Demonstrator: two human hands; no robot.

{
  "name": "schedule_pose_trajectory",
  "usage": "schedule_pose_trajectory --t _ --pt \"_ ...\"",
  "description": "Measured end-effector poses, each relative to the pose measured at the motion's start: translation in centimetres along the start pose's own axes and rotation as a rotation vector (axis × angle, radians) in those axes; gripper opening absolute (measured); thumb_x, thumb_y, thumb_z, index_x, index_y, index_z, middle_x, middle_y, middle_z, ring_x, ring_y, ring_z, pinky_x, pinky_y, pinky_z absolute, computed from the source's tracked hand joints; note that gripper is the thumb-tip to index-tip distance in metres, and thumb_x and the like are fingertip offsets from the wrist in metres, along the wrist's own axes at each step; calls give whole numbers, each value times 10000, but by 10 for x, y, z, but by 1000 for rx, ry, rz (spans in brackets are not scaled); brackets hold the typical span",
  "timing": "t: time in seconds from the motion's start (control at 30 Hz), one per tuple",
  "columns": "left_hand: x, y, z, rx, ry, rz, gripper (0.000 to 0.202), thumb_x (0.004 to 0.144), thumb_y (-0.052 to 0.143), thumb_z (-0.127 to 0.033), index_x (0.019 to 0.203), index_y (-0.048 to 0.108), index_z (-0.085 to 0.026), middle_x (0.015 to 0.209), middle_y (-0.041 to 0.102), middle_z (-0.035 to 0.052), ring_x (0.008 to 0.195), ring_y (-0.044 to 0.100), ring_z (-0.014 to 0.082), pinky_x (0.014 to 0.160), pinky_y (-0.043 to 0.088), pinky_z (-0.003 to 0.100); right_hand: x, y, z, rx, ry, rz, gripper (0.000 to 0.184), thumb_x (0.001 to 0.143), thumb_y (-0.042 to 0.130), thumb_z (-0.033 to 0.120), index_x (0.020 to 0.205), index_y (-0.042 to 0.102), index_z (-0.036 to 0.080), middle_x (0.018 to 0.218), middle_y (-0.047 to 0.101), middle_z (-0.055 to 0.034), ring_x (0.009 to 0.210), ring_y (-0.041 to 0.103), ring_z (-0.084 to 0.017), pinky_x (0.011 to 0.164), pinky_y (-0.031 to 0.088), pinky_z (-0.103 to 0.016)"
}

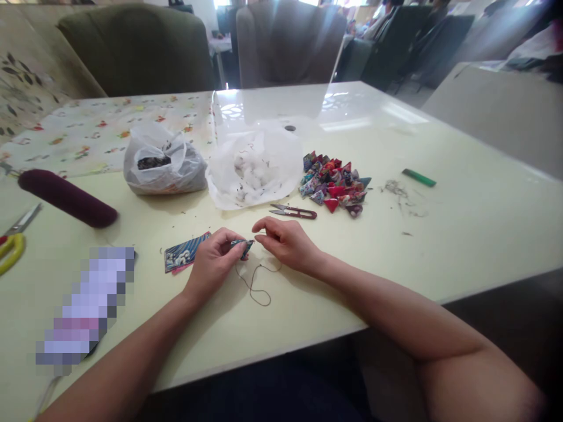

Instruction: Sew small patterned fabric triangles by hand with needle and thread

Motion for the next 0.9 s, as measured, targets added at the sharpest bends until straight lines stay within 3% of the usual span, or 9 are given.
schedule_pose_trajectory --t 0.07,0.2,0.37,0.5,0.7,0.8,0.9 --pt "0 0 0 -4 -2 -5 150 836 727 -306 804 677 -168 728 659 -3 647 649 126 635 520 236 -1 4 0 -36 -10 37 132 909 588 230 993 663 162 660 589 22 589 472 -108 614 332 -223" --pt "0 1 2 -24 -38 -5 180 812 742 -330 792 675 -164 715 667 -1 631 667 137 619 537 244 -4 12 4 -141 -86 109 164 946 517 222 918 667 160 820 706 -54 701 568 -137 668 357 -240" --pt "-1 -2 11 -86 -133 -58 242 782 770 -384 822 679 -163 713 695 7 638 692 156 645 551 266 -4 0 4 -104 -37 -13 159 916 509 203 877 655 151 710 644 -27 616 500 -117 626 336 -247" --pt "-3 -7 13 -117 -135 -137 263 786 771 -405 842 675 -167 743 707 7 668 708 165 693 554 286 -2 1 -2 199 172 -28 155 893 576 258 834 670 150 680 593 4 614 467 -99 614 348 -238" --pt "-6 -12 1 10 10 -244 186 817 732 -348 863 680 -176 799 724 24 734 679 161 716 516 279 -22 50 -4 862 643 291 267 828 703 373 997 660 171 525 359 111 424 225 -53 416 172 -220" --pt "-7 -14 -5 30 63 -278 157 822 725 -325 857 676 -179 786 706 12 704 657 146 693 507 269 -29 58 0 1004 733 353 224 828 718 348 937 619 179 508 292 128 418 166 -46 396 122 -213" --pt "-7 -11 -6 -6 76 -256 163 839 713 -330 880 665 -180 786 713 14 728 685 160 700 523 276 -35 66 9 1113 742 515 234 840 730 359 869 579 183 499 277 133 427 140 -42 400 111 -202"
Point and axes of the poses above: each hand's wrist, its own x-axis towards the middle knuckle, its own y-axis out of the palm, z = x × y, the point moved 7 cm from there along x, towards the middle knuckle
